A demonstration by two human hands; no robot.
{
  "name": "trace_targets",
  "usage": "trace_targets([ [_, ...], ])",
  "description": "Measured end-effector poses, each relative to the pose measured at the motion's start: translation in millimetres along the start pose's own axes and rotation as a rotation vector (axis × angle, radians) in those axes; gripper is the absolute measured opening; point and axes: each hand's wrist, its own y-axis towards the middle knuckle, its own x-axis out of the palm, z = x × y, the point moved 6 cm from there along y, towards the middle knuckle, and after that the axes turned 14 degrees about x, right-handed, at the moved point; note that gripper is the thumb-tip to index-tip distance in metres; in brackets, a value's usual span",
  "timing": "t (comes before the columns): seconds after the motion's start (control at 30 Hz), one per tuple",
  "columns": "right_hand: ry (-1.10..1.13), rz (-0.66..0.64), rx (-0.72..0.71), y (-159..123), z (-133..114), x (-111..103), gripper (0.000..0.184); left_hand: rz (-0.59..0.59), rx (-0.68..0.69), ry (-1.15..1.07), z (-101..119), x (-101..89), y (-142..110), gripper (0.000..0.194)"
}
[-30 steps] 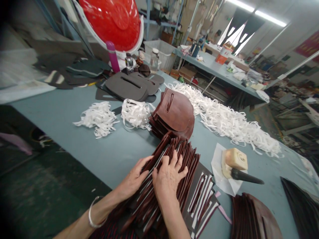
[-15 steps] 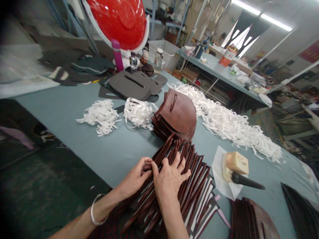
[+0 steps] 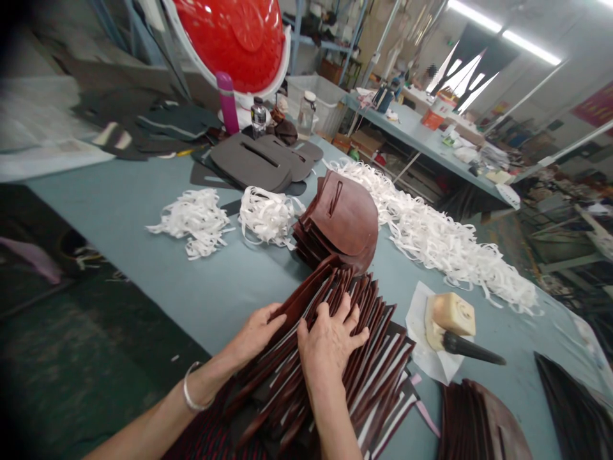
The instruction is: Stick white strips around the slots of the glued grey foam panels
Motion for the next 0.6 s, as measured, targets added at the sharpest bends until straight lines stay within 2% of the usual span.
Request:
trace_targets([
  [0.2,0.001,0.024,-0.005,-1.1,-0.1,0.1,0.030,-0.027,0.042,0.070,11.1,-8.6,3.7,0.029],
  [0.4,0.021,0.026,-0.006,-1.8,3.6,-3.7,0.029,-0.075,0.139,0.263,31.5,6.4,-5.1,0.028],
  [0.53,0.058,0.041,-0.005,-0.2,8.1,-1.3,0.028,-0.070,0.227,0.463,34.7,17.1,-10.3,0.024],
  [0.6,0.099,0.048,0.002,0.6,9.3,-0.2,0.027,-0.052,0.215,0.497,33.0,19.7,-10.9,0.021],
])
